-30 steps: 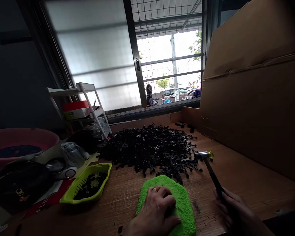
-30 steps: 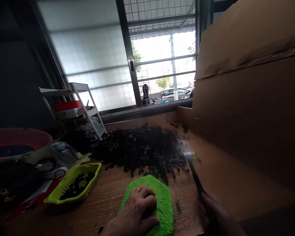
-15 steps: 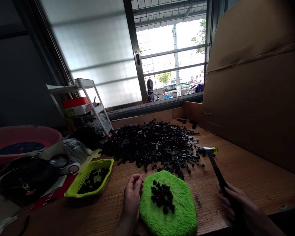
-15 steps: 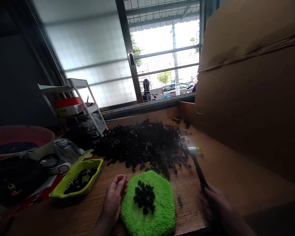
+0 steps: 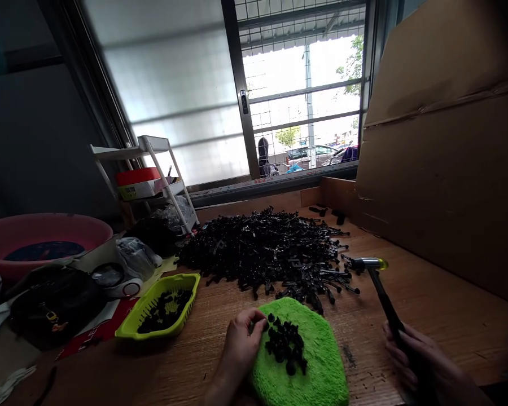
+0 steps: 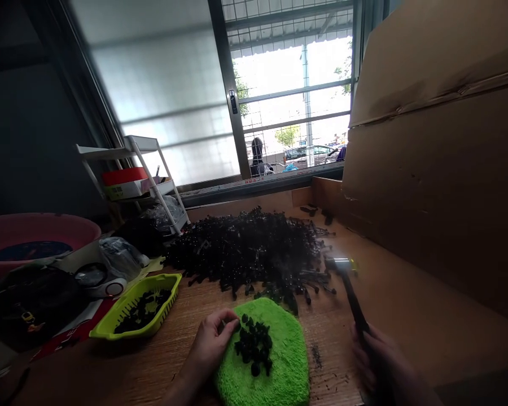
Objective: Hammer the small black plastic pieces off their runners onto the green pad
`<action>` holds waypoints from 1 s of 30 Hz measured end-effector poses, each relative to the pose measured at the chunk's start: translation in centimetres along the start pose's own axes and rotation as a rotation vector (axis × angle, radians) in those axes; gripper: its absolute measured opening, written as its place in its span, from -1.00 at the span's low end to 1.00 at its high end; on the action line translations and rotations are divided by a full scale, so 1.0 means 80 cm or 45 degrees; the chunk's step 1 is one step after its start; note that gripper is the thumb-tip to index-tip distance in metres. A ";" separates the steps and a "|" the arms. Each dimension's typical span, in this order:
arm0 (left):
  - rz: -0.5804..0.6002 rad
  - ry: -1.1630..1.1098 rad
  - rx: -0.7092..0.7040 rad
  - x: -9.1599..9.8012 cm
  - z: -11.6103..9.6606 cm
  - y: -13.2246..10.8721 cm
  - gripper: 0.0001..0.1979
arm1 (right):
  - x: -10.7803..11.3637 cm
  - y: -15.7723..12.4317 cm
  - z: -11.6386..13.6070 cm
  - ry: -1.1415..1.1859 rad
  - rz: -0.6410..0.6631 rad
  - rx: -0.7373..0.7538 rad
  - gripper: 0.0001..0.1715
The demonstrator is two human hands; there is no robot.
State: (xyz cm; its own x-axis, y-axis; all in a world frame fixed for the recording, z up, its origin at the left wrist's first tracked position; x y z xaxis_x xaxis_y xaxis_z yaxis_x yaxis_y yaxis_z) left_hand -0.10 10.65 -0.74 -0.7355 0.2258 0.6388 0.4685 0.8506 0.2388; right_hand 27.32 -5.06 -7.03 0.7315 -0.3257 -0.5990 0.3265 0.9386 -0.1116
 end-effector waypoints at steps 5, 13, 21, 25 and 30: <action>-0.109 -0.031 -0.093 0.007 0.008 -0.017 -0.80 | -0.004 -0.002 0.002 0.001 0.000 -0.002 -0.66; -0.172 -0.003 -0.263 0.015 0.014 -0.040 -0.86 | -0.002 0.001 0.000 0.040 0.013 0.027 -0.69; -0.360 0.267 -0.387 0.006 -0.010 -0.051 -0.87 | -0.004 0.001 0.003 0.043 0.004 0.039 -0.70; -0.281 0.287 -0.345 0.004 -0.009 -0.048 -0.81 | -0.003 0.000 0.002 0.066 0.016 0.047 -0.71; -0.252 0.184 -0.321 0.007 0.005 -0.054 -0.77 | 0.000 0.002 0.000 0.090 0.022 0.031 -0.72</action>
State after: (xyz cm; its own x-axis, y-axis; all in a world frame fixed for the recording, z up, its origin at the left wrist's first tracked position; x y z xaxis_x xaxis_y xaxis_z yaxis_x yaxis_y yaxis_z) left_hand -2.73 7.28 -1.68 -0.7559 -0.0168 0.6545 0.4429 0.7231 0.5301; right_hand 27.39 -4.89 -7.04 0.6934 -0.2997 -0.6553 0.3291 0.9407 -0.0820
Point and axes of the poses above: each hand's wrist, its own y-axis towards the middle knuckle, its own x-axis out of the back of the hand, z = x × y, the point moved 4 cm from there along y, towards the middle knuckle, and after that the axes turned 4 degrees about y, right-handed, at the moved point
